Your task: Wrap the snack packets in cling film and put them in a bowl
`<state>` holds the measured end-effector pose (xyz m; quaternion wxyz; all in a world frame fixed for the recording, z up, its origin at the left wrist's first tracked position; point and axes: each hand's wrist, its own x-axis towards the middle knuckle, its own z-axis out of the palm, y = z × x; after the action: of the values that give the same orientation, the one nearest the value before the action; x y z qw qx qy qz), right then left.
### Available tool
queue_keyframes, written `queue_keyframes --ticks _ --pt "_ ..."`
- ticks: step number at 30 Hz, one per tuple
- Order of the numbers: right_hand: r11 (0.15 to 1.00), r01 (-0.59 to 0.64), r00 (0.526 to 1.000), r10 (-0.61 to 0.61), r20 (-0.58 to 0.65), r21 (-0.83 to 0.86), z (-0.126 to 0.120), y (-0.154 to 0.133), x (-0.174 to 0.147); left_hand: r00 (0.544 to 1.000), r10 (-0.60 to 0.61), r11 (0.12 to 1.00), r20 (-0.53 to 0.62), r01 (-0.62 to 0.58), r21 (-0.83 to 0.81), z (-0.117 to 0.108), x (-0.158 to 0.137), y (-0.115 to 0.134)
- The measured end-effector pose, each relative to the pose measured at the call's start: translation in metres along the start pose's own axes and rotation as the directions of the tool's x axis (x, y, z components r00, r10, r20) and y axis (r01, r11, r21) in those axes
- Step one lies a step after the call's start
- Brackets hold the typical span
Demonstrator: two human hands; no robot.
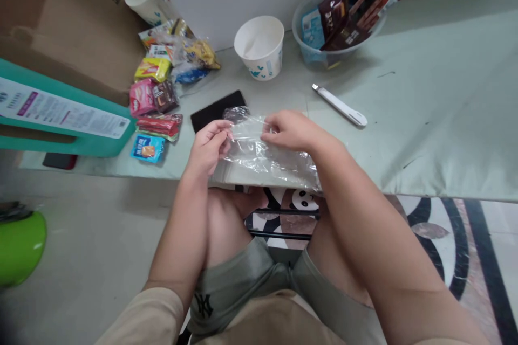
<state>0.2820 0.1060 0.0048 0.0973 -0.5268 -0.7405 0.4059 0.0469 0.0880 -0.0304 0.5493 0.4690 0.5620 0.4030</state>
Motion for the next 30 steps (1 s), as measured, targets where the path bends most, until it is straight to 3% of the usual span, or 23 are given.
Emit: queue_keyframes --ticks 4,8,11,13,15,18,21,24,30 --pt "0.994 -0.007 0.996 0.017 -0.086 0.113 -0.004 0.006 -0.006 0.992 0.113 0.992 -0.048 -0.110 0.065 -0.008 0.013 -0.005" --pt "0.956 0.052 0.950 0.042 -0.310 0.289 0.001 0.010 -0.008 0.987 0.115 0.974 -0.112 -0.135 -0.182 -0.010 0.016 0.002" --pt "0.877 0.126 0.853 0.143 -0.502 0.464 0.007 0.008 -0.005 0.995 0.045 0.936 0.087 -0.011 -0.352 0.006 0.007 0.009" --pt "0.845 0.156 0.813 0.183 -0.552 0.511 0.011 0.006 -0.003 0.967 -0.015 0.919 0.253 0.113 -0.378 0.024 0.001 0.011" --pt "0.843 0.166 0.808 0.181 -0.561 0.511 0.013 0.007 -0.002 0.943 -0.084 0.921 0.322 0.197 -0.337 0.043 -0.001 0.011" --pt "0.874 0.154 0.806 0.159 -0.570 0.461 0.012 0.013 -0.007 0.960 -0.151 0.967 0.238 0.193 -0.165 0.062 0.006 0.009" --pt "0.900 0.135 0.764 0.172 -0.622 0.415 0.009 0.023 -0.017 0.982 -0.119 0.990 0.147 0.130 -0.062 0.068 0.016 0.013" --pt "0.877 0.135 0.736 0.223 -0.639 0.461 0.008 0.033 -0.024 0.980 -0.119 0.991 0.158 0.128 -0.048 0.067 0.021 0.019" --pt "0.821 0.115 0.827 0.233 -0.512 0.560 0.010 0.042 -0.027 0.931 -0.092 0.995 0.354 0.100 -0.005 0.062 0.023 0.019"
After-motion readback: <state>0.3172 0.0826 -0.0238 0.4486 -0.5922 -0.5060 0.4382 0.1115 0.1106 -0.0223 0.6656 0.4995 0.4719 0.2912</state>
